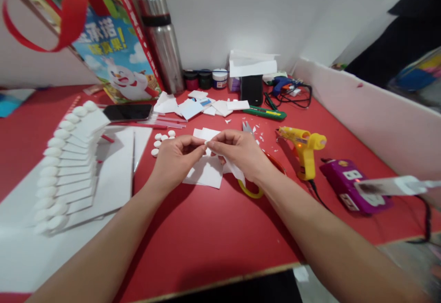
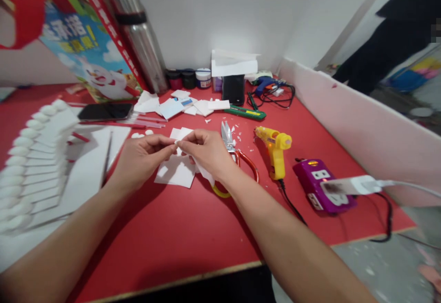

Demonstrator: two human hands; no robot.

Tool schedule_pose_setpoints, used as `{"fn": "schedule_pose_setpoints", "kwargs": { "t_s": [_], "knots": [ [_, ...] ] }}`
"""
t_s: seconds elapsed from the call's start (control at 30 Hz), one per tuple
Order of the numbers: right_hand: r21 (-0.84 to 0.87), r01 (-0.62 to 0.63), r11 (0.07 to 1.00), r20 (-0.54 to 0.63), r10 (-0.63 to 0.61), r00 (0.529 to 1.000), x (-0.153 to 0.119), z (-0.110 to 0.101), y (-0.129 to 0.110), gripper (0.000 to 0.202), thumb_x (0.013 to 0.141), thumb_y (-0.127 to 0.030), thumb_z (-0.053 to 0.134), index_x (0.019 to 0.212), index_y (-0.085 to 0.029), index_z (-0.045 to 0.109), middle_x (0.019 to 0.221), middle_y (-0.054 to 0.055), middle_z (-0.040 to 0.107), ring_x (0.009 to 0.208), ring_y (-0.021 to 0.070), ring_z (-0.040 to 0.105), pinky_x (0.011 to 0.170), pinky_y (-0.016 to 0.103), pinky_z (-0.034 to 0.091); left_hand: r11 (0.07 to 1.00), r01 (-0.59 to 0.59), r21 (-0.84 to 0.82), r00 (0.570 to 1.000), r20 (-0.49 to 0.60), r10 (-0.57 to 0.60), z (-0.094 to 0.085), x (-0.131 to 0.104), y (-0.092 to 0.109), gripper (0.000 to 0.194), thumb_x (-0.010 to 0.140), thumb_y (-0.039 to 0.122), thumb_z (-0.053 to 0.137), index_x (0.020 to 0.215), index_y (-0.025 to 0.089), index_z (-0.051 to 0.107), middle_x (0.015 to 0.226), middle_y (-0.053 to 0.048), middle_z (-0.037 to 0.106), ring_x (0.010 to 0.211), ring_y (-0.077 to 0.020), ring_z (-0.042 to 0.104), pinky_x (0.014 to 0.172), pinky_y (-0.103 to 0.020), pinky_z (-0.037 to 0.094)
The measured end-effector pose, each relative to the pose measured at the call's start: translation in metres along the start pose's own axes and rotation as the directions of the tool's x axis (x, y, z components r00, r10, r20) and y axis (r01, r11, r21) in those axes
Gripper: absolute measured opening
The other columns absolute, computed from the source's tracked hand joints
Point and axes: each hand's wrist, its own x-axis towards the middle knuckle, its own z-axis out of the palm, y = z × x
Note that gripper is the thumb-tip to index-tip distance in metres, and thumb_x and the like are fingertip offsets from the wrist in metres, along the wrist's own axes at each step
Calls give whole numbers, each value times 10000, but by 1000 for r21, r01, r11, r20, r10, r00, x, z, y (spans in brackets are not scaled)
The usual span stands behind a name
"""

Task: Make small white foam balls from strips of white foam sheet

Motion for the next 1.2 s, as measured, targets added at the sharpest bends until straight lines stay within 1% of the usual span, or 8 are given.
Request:
{"fn": "schedule_pose_setpoints", "kwargs": {
  "t_s": [0.13, 0.33, 0.5, 0.77, 0.87, 1.0, 1.1, 1.2],
  "knots": [
    [32, 9, 999, -23, -8, 1000, 1, 1, 2, 92, 740, -239, 726, 697, -175, 677, 603, -39, 600, 518, 78, 480, 530, 237, 388, 997, -60, 45, 998, 13, 60, 1, -2, 2, 97, 789, 250, 753, 821, 163, 783, 763, -44, 770, 681, -170, 673, 631, -259, 507],
    [-110, 84, 990, -85, -94, 992, -1, 7, 1, 93, 740, -165, 689, 658, -178, 647, 592, -38, 586, 533, 91, 513, 528, 238, 389, 941, -231, 248, 970, -16, 243, 5, -5, -3, 89, 850, 212, 683, 830, 187, 766, 802, -27, 754, 706, -163, 650, 674, -269, 477],
    [-197, 149, 969, -91, -169, 981, -3, 11, 3, 122, 792, -164, 670, 671, -176, 658, 602, -19, 631, 558, 107, 579, 565, 243, 427, 849, -316, 424, 934, -18, 357, 5, -6, -8, 132, 906, 222, 614, 859, 186, 733, 798, -38, 713, 717, -169, 621, 697, -290, 451],
    [-209, 157, 965, -116, -184, 976, -3, 11, 9, 96, 817, -219, 668, 742, -166, 697, 652, 12, 672, 575, 134, 633, 582, 265, 482, 649, -468, 600, 854, 119, 506, 8, -7, -7, 236, 950, 202, 511, 891, 161, 736, 885, -131, 725, 836, -248, 637, 782, -368, 452],
    [-167, 172, 971, -127, -195, 973, -2, 10, 8, 80, 789, -205, 689, 725, -157, 688, 639, -2, 659, 561, 120, 620, 565, 248, 482, 724, -464, 511, 861, 66, 505, 8, -6, -8, 207, 954, 198, 540, 944, 168, 744, 934, -110, 741, 877, -227, 662, 813, -344, 479],
    [-135, 190, 972, -107, -205, 973, -1, 7, 3, 79, 782, -208, 694, 733, -146, 694, 648, 2, 685, 563, 113, 625, 551, 231, 480, 912, -361, 192, 932, 45, 360, 3, -1, -10, 187, 956, 240, 599, 1027, 200, 768, 897, -40, 756, 777, -161, 682, 751, -281, 519],
    [-186, 214, 959, -74, -231, 970, -1, 4, 1, 98, 790, -223, 700, 737, -141, 707, 637, 3, 686, 561, 104, 602, 537, 219, 454, 945, -309, 103, 951, 48, 306, 1, 2, -11, 166, 932, 242, 645, 1009, 207, 788, 865, -22, 753, 704, -133, 663, 691, -255, 517],
    [-239, 222, 945, -48, -240, 970, -1, 2, 2, 117, 806, -233, 695, 748, -135, 723, 624, 6, 678, 561, 101, 577, 524, 217, 427, 926, -351, 137, 936, 49, 348, 1, 1, -11, 161, 930, 221, 646, 996, 205, 793, 848, -19, 742, 692, -124, 646, 683, -249, 507]
  ]
}}
